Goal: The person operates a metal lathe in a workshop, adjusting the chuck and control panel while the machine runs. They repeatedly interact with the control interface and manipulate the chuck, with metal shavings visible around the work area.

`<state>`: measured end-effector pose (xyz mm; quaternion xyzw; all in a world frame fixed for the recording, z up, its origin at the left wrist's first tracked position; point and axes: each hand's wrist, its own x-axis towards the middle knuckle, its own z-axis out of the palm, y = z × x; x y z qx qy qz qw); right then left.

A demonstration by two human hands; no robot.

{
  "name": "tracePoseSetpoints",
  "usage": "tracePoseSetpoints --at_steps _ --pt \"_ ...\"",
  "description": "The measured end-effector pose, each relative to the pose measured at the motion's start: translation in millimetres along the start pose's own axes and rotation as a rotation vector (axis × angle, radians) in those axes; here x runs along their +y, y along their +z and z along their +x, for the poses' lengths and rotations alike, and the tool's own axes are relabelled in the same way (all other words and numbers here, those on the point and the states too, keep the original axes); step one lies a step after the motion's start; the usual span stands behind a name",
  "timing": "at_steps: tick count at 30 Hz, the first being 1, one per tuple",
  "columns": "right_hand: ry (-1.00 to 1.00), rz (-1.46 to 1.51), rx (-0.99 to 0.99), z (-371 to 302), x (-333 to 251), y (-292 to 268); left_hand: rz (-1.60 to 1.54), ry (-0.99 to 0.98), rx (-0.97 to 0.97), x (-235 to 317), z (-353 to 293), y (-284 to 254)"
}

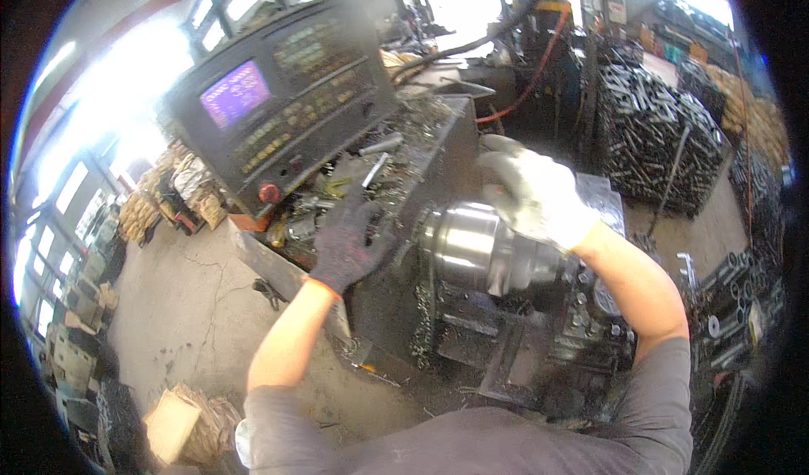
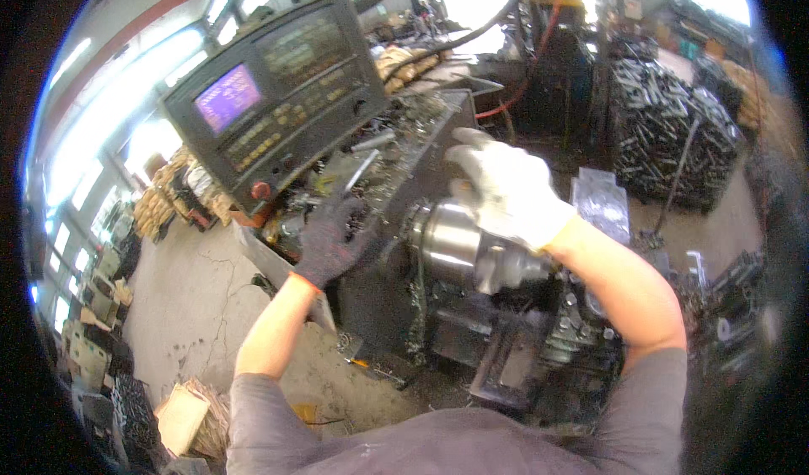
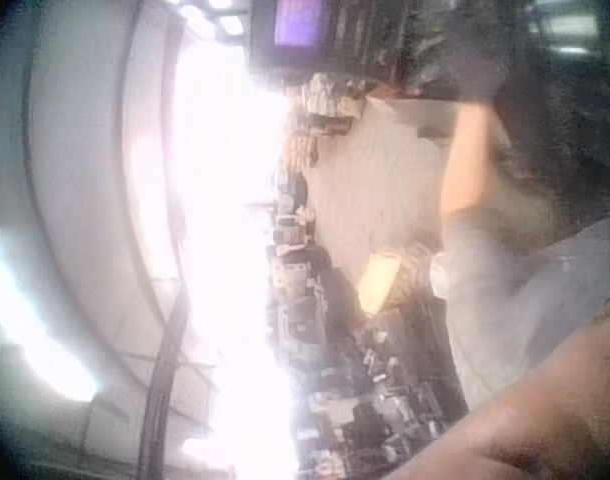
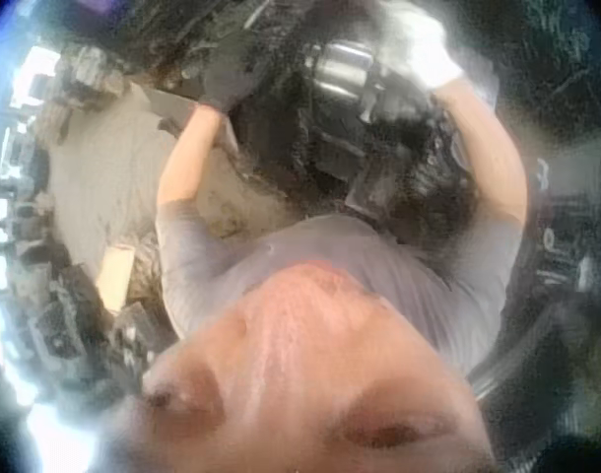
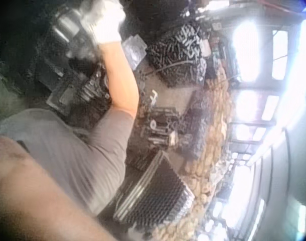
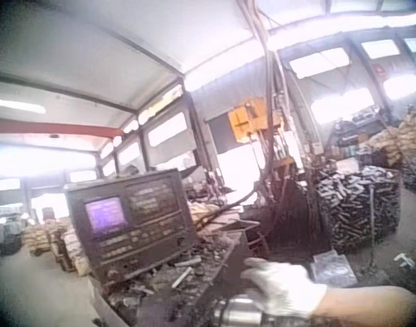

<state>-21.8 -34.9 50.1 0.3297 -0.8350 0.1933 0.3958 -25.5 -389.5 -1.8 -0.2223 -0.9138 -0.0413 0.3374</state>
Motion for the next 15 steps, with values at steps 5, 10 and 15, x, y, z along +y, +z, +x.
tracePoseSetpoints --at_steps 5,10,15 --pt "-0.092 0.033 -0.129 125.9 -27.3 89.4 0.022 0.071 0.138 -2.8 -0.8 20.9" --pt "-0.026 0.017 -0.185 215.3 -42.4 160.3 -0.082 0.026 0.122 -8.7 -3.6 26.0" --pt "-0.016 0.076 -0.139 257.6 -50.3 198.3 -0.082 0.022 0.165 -8.2 -4.6 25.4"
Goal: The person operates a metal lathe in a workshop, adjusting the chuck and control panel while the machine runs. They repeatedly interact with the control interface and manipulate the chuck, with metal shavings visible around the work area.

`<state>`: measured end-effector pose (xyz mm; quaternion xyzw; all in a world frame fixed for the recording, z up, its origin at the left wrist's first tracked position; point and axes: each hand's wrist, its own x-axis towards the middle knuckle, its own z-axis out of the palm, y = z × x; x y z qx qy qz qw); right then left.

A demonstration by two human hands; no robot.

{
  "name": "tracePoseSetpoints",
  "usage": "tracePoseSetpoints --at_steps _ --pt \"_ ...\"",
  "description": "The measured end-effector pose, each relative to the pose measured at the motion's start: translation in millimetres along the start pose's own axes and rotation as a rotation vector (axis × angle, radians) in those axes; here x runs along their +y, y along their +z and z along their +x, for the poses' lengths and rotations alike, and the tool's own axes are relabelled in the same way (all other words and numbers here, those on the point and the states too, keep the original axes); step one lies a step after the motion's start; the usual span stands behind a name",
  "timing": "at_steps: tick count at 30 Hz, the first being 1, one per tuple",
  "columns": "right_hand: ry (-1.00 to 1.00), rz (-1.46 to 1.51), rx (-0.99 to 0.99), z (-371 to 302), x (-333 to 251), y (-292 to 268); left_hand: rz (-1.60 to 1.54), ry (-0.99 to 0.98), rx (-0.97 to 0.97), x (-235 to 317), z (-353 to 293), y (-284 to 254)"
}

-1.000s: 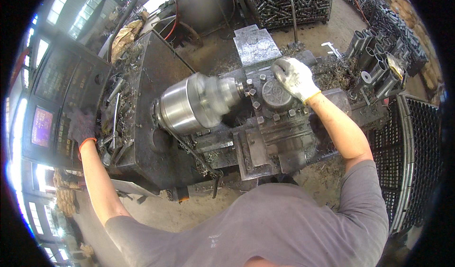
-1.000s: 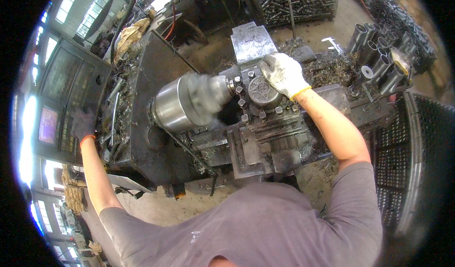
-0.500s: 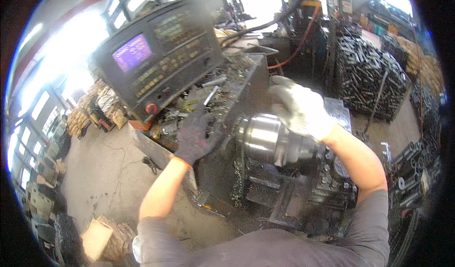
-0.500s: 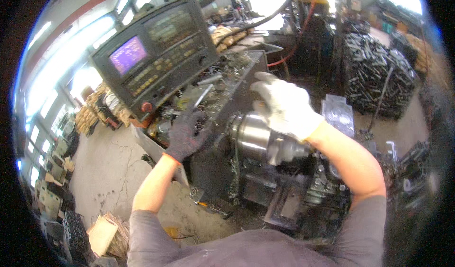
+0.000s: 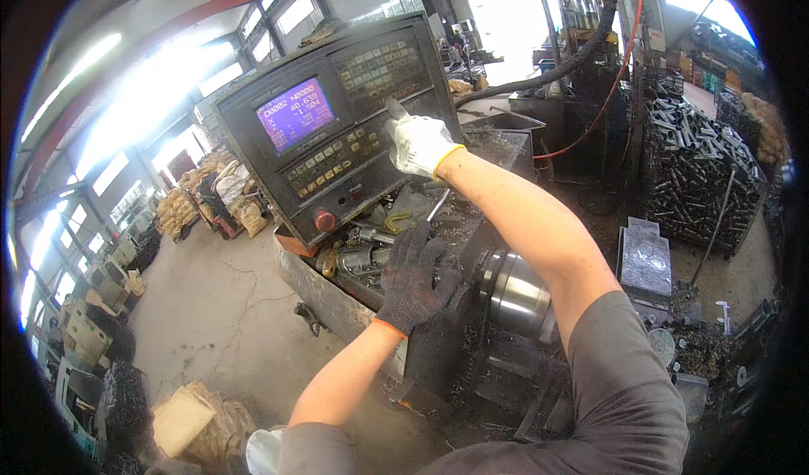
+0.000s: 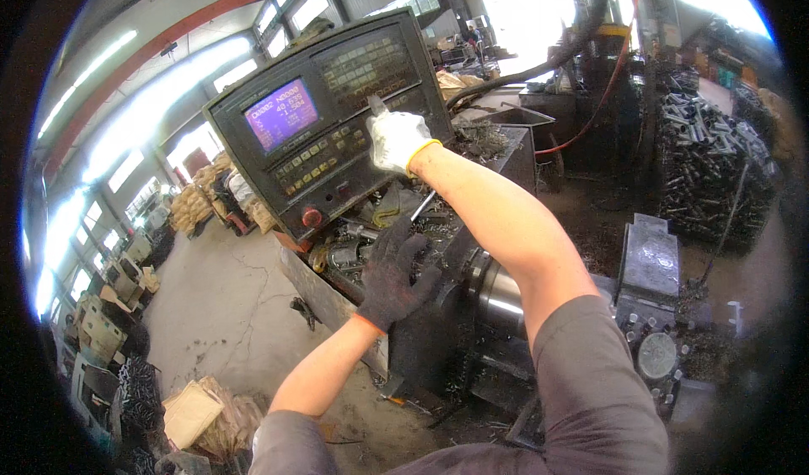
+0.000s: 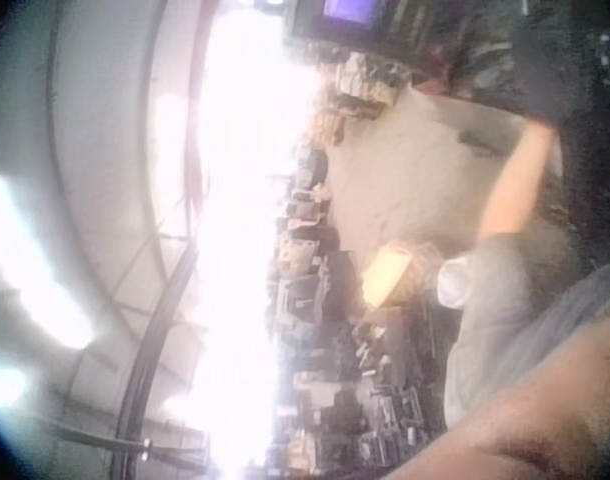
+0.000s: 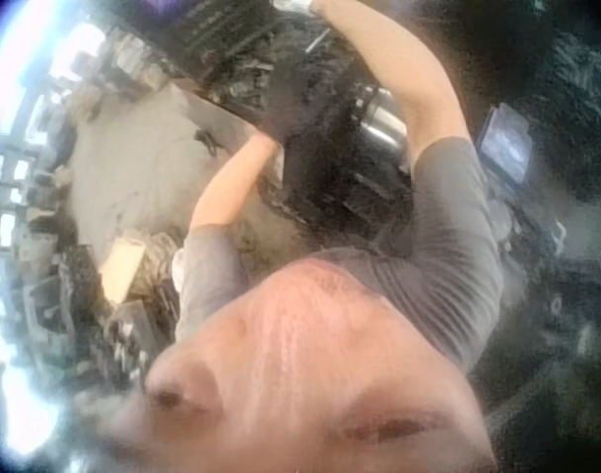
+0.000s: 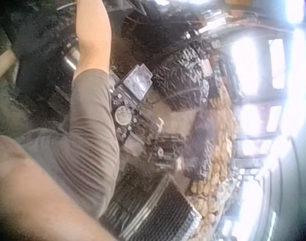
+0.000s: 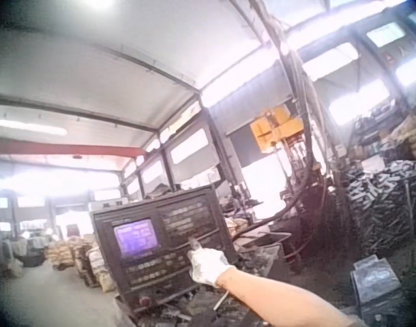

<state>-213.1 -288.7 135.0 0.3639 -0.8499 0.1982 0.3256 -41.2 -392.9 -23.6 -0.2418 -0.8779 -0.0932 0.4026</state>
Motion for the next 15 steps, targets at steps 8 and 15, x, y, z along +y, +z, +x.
tracePoseSetpoints --at_steps 8,15 --pt "0.025 0.016 0.032 12.8 3.1 27.4 -0.013 -0.010 0.016 -1.2 1.4 3.4" --pt "-0.072 0.150 0.223 38.9 9.8 -2.1 -0.006 -0.013 0.000 -0.2 1.3 2.9"
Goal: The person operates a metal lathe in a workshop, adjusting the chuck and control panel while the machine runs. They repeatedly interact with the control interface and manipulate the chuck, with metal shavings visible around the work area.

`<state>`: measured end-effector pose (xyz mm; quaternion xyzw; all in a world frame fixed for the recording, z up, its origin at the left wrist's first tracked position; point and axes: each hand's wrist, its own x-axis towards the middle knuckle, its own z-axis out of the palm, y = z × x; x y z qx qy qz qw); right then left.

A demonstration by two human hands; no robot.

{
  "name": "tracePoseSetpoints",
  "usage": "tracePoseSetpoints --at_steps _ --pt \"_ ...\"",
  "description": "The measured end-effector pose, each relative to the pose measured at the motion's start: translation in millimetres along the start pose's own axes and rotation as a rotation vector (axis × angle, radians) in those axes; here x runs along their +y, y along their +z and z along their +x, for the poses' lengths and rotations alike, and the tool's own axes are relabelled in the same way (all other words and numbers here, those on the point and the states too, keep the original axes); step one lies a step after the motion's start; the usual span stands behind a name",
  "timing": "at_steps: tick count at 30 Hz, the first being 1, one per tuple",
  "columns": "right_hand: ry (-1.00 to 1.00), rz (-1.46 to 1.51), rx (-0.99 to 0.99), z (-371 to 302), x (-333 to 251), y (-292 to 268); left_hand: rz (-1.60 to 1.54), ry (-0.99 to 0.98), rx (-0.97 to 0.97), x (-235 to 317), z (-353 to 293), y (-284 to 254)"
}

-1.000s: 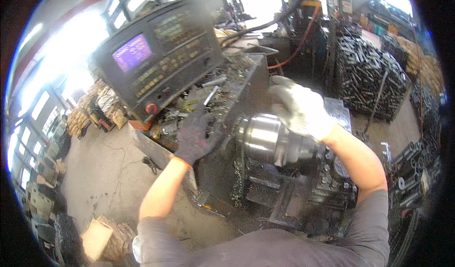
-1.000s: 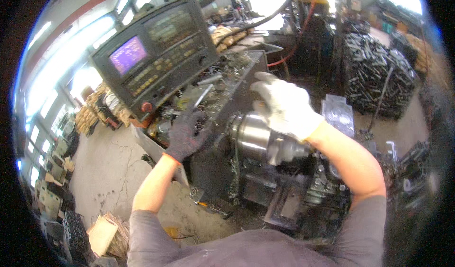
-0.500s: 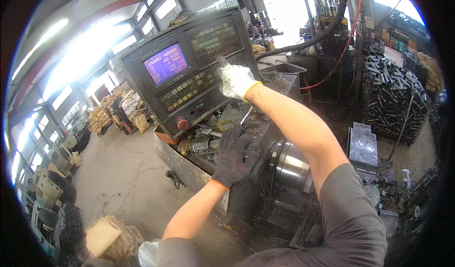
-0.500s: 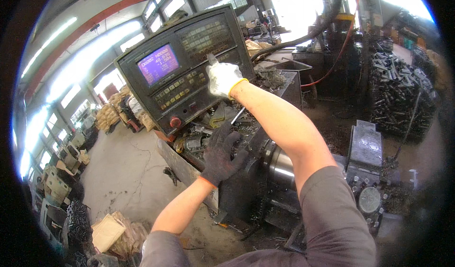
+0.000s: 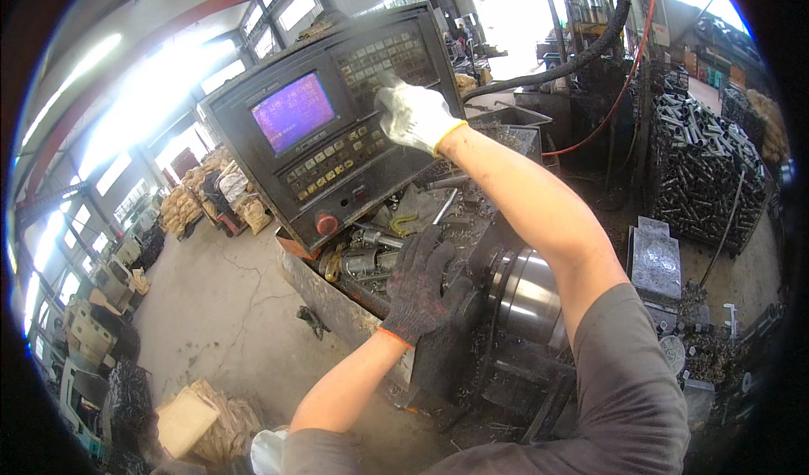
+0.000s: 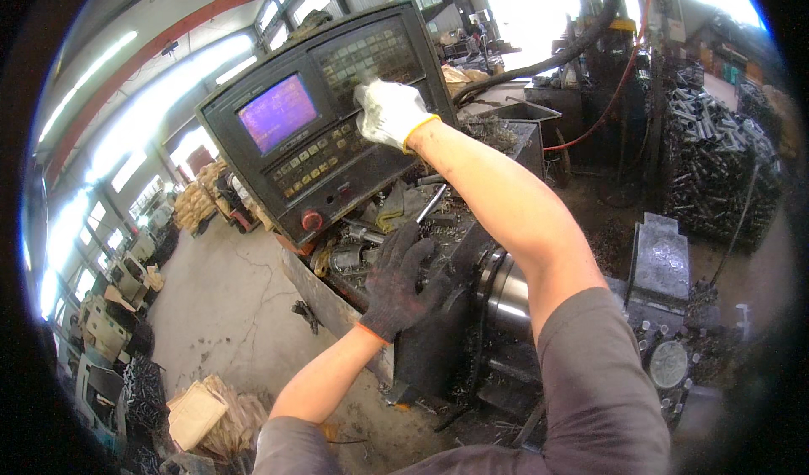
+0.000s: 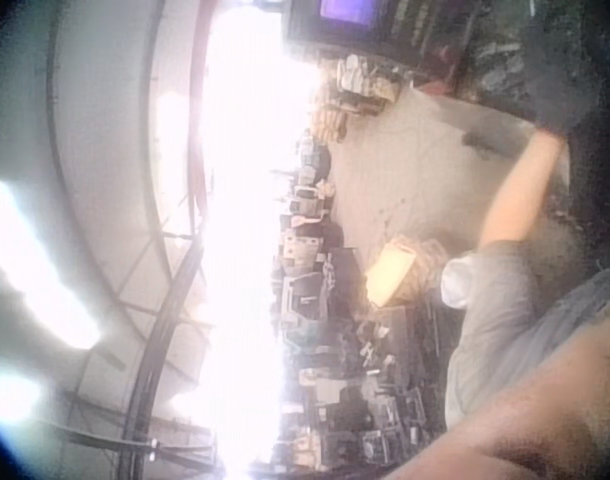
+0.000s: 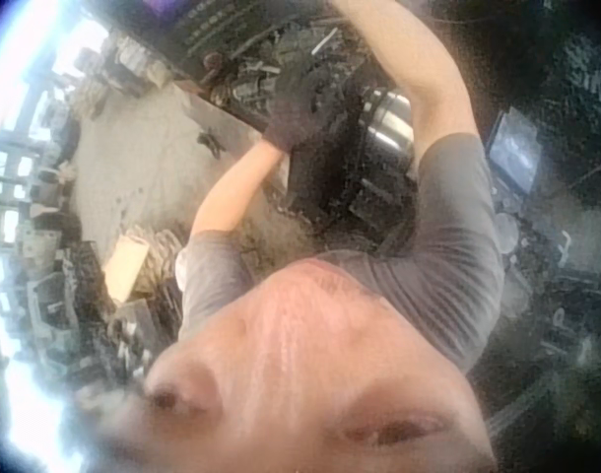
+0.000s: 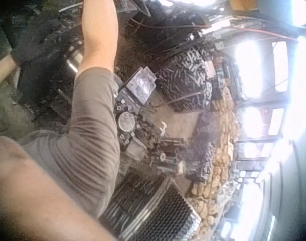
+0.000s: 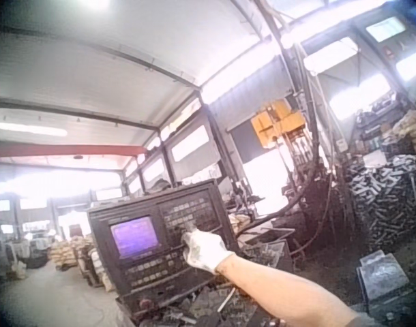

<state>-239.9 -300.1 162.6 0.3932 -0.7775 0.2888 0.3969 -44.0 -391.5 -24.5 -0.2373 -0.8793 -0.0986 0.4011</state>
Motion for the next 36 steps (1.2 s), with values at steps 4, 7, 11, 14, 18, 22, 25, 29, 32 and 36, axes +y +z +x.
tracePoseSetpoints --at_steps 4,7,11,14,18,22,25,29,32,36 --pt "-0.030 -0.089 -0.041 15.2 -13.7 -12.2 -0.005 -0.043 -0.035 1.7 -0.5 -1.9" --pt "-0.063 -0.127 -0.036 20.2 -21.0 -12.2 -0.002 -0.080 -0.060 2.6 -0.6 -3.3" --pt "-0.082 -0.209 -0.079 25.8 -23.2 -3.0 -0.019 -0.056 -0.043 2.6 0.8 -4.0" --pt "-0.104 -0.343 -0.062 29.2 -27.2 7.6 -0.029 -0.081 -0.062 3.6 0.8 -3.7" --pt "-0.090 -0.347 -0.025 29.2 -17.2 5.5 0.015 -0.064 -0.088 3.1 1.0 -3.5" --pt "0.073 -0.265 -0.005 21.8 12.5 -12.1 0.018 -0.080 -0.069 2.8 0.6 -3.4" --pt "0.055 -0.286 -0.002 22.0 30.3 -17.5 -0.029 -0.055 -0.031 2.8 0.5 -2.9" --pt "0.020 -0.277 -0.031 31.5 39.3 -11.8 0.006 -0.050 -0.046 2.2 0.4 -2.4" --pt "0.010 -0.332 -0.073 36.8 37.5 -4.1 0.006 -0.057 -0.060 2.3 0.4 -2.9" --pt "-0.005 -0.451 -0.043 35.1 40.0 -5.8 0.004 -0.051 -0.057 4.1 0.6 -4.0"
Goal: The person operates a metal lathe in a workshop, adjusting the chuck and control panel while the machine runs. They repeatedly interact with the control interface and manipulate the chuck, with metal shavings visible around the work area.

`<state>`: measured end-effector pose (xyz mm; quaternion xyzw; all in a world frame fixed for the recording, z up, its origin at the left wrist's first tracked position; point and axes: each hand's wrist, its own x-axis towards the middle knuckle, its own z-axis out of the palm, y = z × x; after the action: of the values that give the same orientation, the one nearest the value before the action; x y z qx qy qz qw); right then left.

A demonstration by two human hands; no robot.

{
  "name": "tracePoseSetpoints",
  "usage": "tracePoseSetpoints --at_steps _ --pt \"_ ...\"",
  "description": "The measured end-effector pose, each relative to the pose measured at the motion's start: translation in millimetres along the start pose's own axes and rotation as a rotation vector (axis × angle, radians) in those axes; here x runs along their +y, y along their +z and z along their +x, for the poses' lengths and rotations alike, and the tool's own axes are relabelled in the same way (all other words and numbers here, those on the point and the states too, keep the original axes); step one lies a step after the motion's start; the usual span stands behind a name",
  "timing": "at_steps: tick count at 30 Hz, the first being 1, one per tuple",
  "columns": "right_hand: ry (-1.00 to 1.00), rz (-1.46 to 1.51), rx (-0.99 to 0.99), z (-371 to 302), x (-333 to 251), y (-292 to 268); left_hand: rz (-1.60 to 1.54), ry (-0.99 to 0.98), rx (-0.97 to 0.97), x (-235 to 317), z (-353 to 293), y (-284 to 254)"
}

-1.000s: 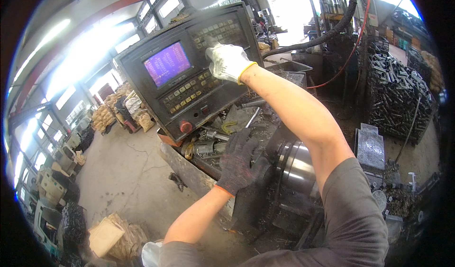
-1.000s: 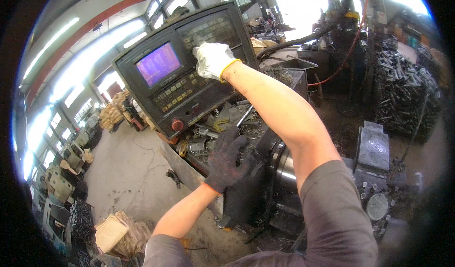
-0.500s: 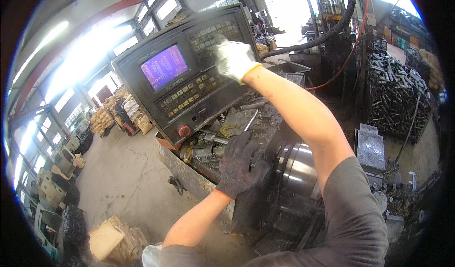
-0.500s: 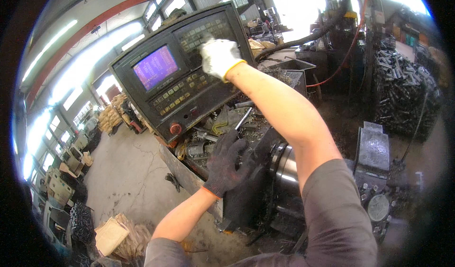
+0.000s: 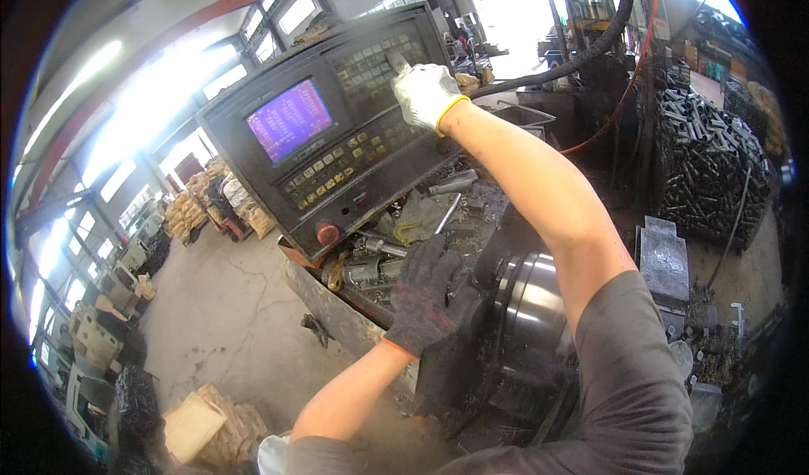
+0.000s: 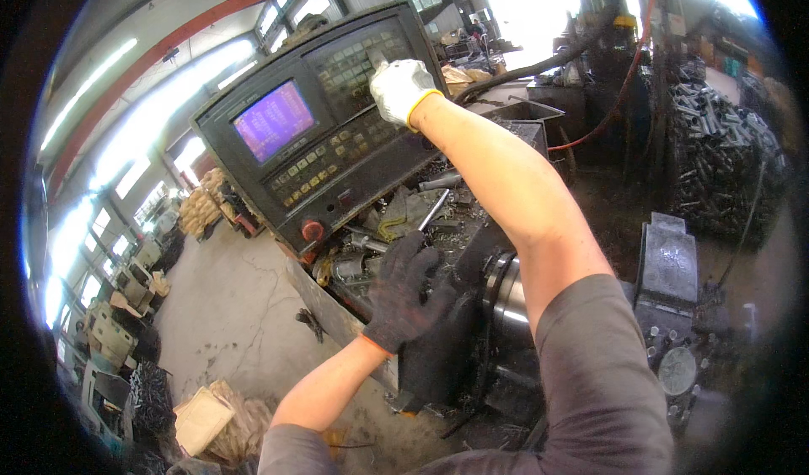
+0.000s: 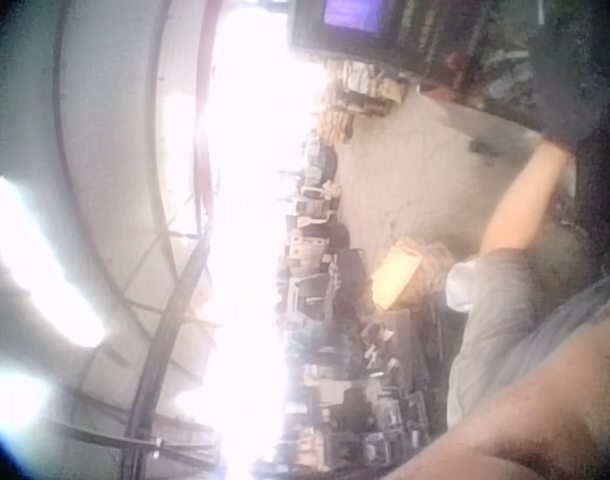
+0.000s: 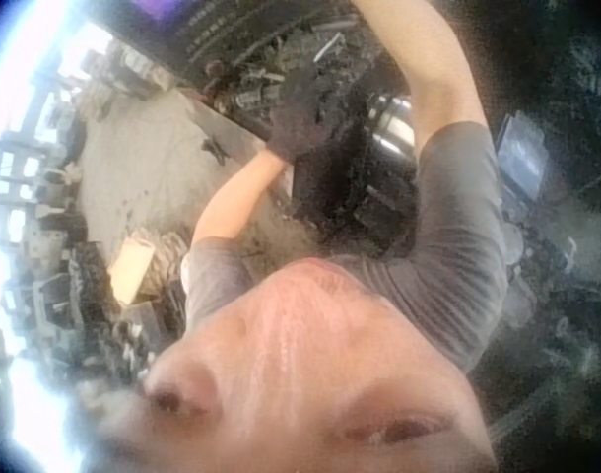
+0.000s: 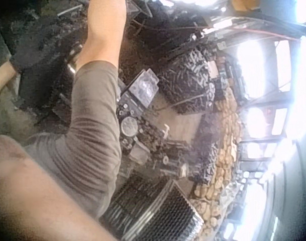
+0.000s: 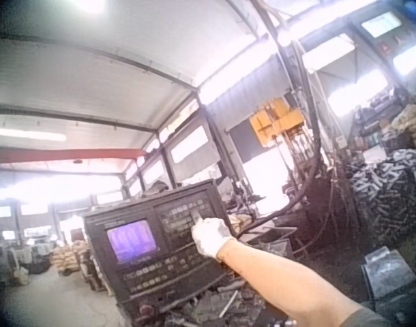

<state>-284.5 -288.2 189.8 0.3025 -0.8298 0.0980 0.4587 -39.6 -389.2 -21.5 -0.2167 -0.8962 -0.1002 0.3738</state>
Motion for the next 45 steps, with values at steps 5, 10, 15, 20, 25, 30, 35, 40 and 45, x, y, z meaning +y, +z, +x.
tracePoseSetpoints --at_steps 5,10,15,20,25,30,35,40,45 --pt "0.115 0.143 0.032 -0.8 19.1 -4.2 -0.004 0.004 0.009 0.4 1.8 -0.1" --pt "0.081 0.116 -0.027 2.3 21.2 2.5 -0.010 -0.010 0.014 -1.7 -0.1 2.5" --pt "0.124 0.160 0.041 13.7 33.1 -7.2 0.025 0.018 0.015 -3.5 -0.8 3.0" --pt "0.145 0.146 0.060 22.0 36.3 -7.5 -0.010 0.003 0.019 -0.9 1.7 -0.1" --pt "0.122 0.048 -0.118 26.6 37.3 -5.7 -0.056 -0.033 0.013 0.4 1.9 -0.8" --pt "0.038 0.104 -0.053 1.7 23.3 -11.8 -0.013 0.005 0.021 -2.2 1.7 0.9" --pt "-0.110 0.092 -0.164 -59.7 -27.3 7.2 -0.005 0.015 0.047 -1.5 2.2 1.1" --pt "-0.230 0.082 0.007 -69.0 -56.8 18.1 -0.017 0.034 0.074 -2.3 1.4 1.8" --pt "-0.136 0.095 -0.215 -64.6 -68.2 8.3 -0.043 0.067 0.087 -6.0 0.1 5.0"
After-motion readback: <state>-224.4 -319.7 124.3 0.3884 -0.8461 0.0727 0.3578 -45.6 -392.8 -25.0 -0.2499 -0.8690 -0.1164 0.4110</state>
